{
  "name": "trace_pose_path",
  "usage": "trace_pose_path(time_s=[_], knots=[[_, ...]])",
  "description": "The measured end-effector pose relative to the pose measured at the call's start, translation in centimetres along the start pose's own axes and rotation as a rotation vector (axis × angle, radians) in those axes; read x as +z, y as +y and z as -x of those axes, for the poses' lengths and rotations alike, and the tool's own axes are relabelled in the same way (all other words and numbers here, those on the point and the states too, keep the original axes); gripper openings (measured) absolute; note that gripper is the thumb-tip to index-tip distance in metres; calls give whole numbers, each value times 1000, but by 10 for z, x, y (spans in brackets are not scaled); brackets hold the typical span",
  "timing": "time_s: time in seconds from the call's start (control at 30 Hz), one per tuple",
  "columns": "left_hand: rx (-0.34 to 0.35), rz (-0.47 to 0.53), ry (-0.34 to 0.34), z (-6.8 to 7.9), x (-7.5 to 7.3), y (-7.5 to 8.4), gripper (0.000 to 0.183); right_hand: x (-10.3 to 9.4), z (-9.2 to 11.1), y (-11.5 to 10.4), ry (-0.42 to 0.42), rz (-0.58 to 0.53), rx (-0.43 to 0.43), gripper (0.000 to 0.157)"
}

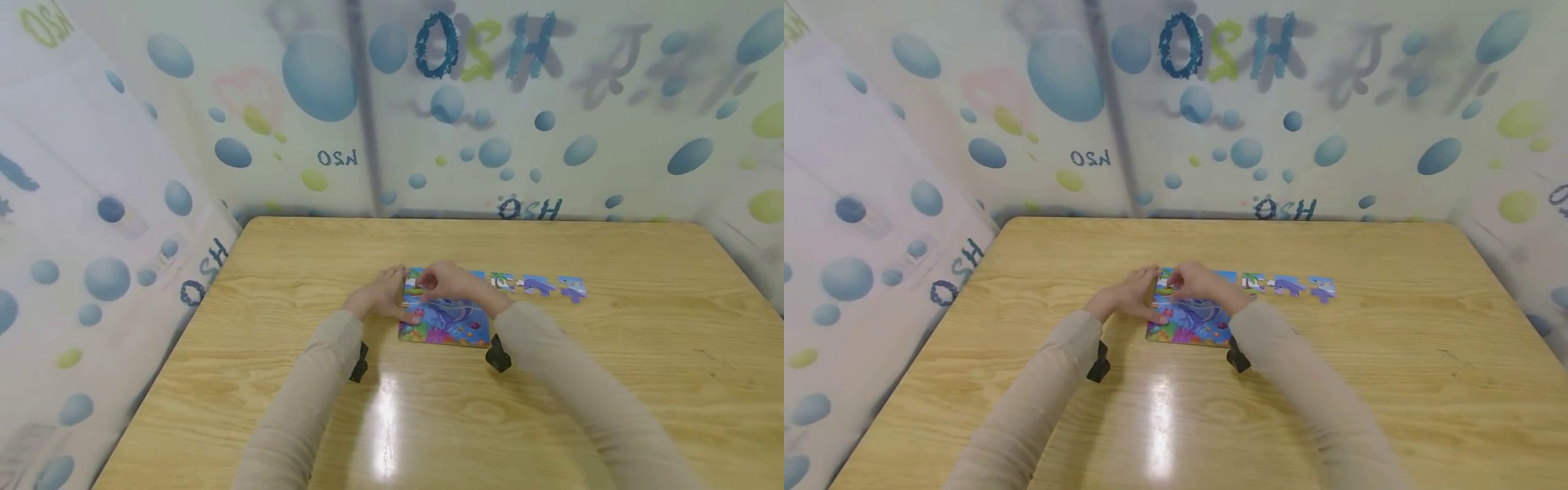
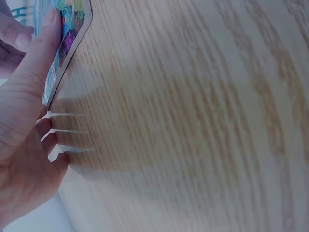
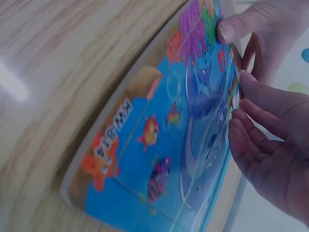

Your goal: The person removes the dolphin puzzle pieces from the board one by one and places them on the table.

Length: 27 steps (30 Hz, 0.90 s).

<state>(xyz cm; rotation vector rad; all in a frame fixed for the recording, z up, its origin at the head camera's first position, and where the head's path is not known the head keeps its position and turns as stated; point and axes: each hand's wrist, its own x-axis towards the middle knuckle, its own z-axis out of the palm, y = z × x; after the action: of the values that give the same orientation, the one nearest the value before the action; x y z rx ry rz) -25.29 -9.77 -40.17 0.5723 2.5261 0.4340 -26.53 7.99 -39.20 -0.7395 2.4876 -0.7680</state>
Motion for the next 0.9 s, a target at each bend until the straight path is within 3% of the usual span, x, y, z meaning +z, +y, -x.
trace_pose_path(time_s=[0.3,0.53,0.9], knots=[[-1,5,-16,-2,-1,1,110,8,-7,-12,-48,54,-13,41],[-9,29,-17,-2,-1,1,113,10,-8,-14,-54,-4,71,45],[-33,34,-28,-2,-1,1,115,12,-6,-12,-13,-73,31,36]])
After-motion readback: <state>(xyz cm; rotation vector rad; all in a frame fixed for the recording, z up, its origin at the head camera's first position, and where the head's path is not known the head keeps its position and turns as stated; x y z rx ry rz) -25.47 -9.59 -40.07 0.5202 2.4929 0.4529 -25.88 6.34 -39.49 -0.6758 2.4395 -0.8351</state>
